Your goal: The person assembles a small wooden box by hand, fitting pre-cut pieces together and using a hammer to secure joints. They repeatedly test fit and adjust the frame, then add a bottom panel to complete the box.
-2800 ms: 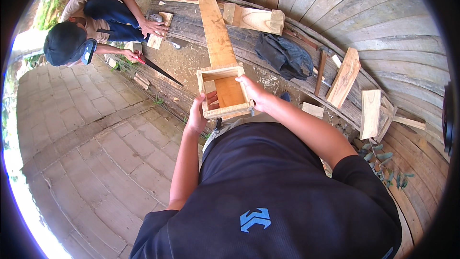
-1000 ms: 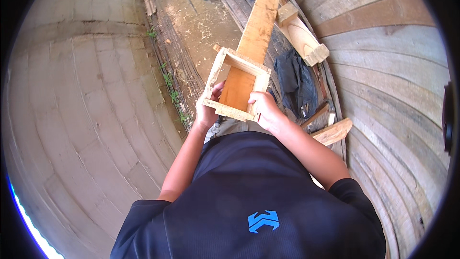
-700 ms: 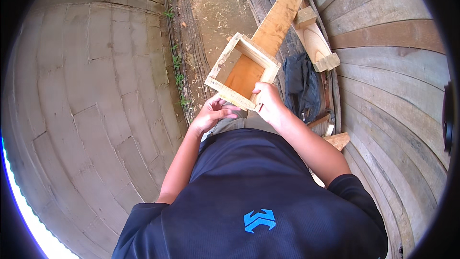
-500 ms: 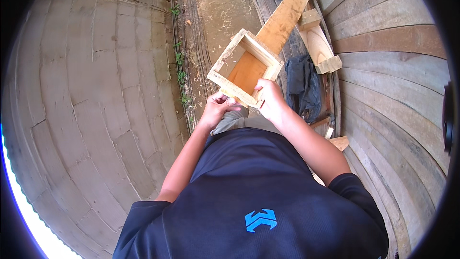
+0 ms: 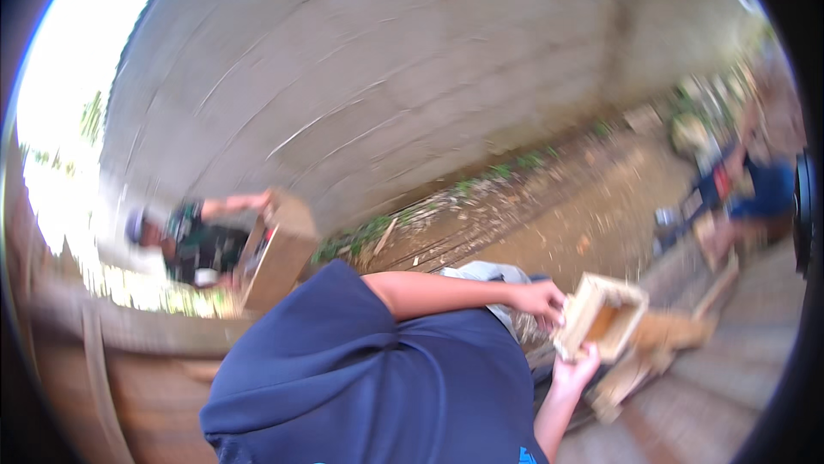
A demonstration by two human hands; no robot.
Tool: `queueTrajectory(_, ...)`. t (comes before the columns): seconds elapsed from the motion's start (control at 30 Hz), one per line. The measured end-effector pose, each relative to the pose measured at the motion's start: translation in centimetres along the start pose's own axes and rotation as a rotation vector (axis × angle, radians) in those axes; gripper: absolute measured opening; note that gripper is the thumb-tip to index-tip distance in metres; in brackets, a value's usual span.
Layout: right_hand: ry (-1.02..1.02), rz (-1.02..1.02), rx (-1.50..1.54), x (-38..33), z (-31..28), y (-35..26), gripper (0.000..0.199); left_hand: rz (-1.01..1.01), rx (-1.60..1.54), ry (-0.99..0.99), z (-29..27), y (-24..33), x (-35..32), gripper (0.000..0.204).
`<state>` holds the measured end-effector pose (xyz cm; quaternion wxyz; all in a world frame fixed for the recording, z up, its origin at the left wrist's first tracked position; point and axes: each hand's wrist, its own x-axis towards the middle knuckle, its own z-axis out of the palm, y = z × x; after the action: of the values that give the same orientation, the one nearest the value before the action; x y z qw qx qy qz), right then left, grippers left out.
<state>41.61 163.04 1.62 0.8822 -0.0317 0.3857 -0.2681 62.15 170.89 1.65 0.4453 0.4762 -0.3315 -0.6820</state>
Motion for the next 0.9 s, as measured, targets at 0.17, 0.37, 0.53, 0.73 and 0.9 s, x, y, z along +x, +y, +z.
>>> queueTrajectory(0.17,0.135,0.178,-0.118,3.2,1.5,-4.9,0.057,0.025,-0.026,0.108,0.7,0.4,3.6,0.048)
queueTrajectory(0.37,0.156,0.180,-0.184,5.7,-0.4,-5.8,0.054,0.009,-0.044,0.112,1.3,0.7,2.7,0.068)
queueTrajectory(0.53,0.195,0.143,-0.160,5.4,0.3,-6.4,0.055,-0.051,-0.044,0.061,1.1,0.8,3.7,0.083)
queueTrajectory(0.73,0.241,0.133,-0.140,5.1,1.4,-5.7,0.058,0.052,-0.071,0.048,0.8,-2.7,3.7,0.077)
queueTrajectory(0.9,0.265,0.124,-0.186,4.2,1.4,-5.0,0.059,-0.079,0.116,-0.006,1.8,-6.5,-1.7,0.067)
